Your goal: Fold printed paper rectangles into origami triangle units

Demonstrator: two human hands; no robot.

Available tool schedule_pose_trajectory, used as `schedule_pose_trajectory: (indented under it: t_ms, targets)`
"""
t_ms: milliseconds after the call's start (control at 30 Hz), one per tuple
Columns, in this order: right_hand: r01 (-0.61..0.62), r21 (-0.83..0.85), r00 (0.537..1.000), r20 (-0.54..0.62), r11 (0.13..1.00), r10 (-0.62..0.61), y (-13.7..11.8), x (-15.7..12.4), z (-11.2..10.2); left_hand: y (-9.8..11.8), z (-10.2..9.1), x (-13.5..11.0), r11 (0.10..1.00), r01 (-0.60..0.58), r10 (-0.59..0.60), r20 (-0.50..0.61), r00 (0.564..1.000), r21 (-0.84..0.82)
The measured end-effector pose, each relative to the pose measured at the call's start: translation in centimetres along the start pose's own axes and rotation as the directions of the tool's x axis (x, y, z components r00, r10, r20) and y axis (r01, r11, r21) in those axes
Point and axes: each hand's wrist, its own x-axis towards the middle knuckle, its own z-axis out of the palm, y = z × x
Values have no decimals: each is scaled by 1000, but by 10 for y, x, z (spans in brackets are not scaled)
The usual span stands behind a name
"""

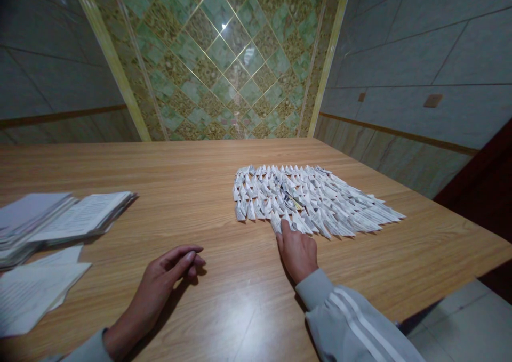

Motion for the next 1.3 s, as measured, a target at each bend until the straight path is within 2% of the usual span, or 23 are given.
schedule_pose_trajectory:
  t_ms: [300,733,833,933,1067,1200,1233,1267,1300]
  targets:
    - [40,-2,999,5,999,-40,0,3,0,0,-1,-1,1000,-10,10,-4,1000,1]
    - [38,49,999,-30,998,-36,2,5,-1,-2,-1,0,1000,-18,18,-9,1000,25]
    - [72,79,997,-38,994,-70,-1,1,-6,-1,-1,0,999,-17,17,-6,1000,35]
    - [173,139,985,-32,975,-170,-10,-7,-15,-2,-1,-1,997,-42,42,7,999,71]
    - [378,348,921,-48,858,-387,-35,-14,-26,-2,1,-4,982,-97,92,39,995,163]
    - [536,460,822,-93,708,-561,-66,-11,-23,11,-6,6,948,-150,131,83,988,281]
    - [565,467,798,-100,680,-595,-72,-9,-19,18,-13,13,925,-178,153,99,983,335]
    - [588,468,779,-110,660,-617,-78,-8,-15,26,-22,23,831,-268,227,141,963,488]
    - [614,465,756,-117,637,-644,-82,-7,-10,36,-35,34,788,-284,254,132,958,547]
